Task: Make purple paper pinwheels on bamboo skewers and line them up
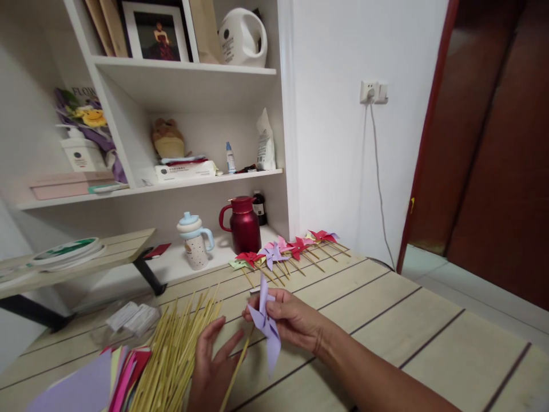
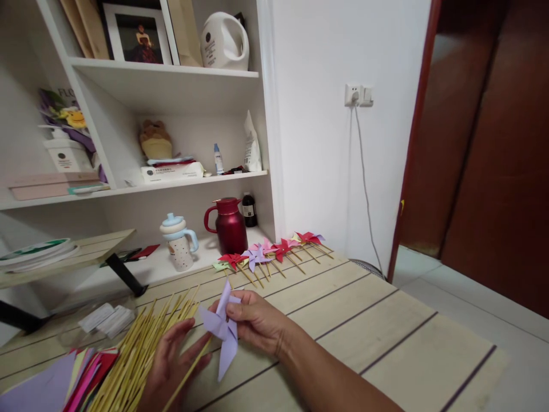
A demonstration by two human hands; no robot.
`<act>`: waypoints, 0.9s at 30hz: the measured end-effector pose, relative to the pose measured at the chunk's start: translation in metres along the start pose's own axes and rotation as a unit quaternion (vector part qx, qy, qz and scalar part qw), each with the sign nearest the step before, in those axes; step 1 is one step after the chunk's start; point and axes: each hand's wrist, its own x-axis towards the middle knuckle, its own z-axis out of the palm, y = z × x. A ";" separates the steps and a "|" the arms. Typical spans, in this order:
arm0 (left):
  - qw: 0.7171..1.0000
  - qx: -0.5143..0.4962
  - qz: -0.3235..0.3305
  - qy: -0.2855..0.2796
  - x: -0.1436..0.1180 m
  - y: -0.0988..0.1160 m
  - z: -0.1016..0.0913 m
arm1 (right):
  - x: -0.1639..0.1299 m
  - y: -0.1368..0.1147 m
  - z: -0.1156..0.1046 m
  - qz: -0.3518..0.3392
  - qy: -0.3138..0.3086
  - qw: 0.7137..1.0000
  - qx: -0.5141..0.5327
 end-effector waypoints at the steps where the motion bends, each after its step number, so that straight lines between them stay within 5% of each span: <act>1: 1.000 0.016 -0.002 0.026 -0.002 0.005 0.001 | 0.000 0.000 0.000 0.005 -0.002 1.000 -0.006; 3: 0.997 0.035 -0.069 0.030 -0.005 0.014 0.002 | -0.001 0.000 0.001 0.017 -0.009 1.000 -0.017; 7: 0.961 0.040 -0.246 -0.115 -0.010 0.019 0.005 | -0.002 0.001 0.005 0.041 -0.026 0.998 -0.035; 11: 0.956 0.093 -0.221 -0.172 -0.015 0.013 0.007 | -0.004 0.003 0.007 0.065 -0.041 0.996 -0.049; 27: 0.960 0.081 -0.209 -0.168 -0.023 0.021 0.019 | -0.006 0.007 0.005 0.093 -0.047 0.990 -0.094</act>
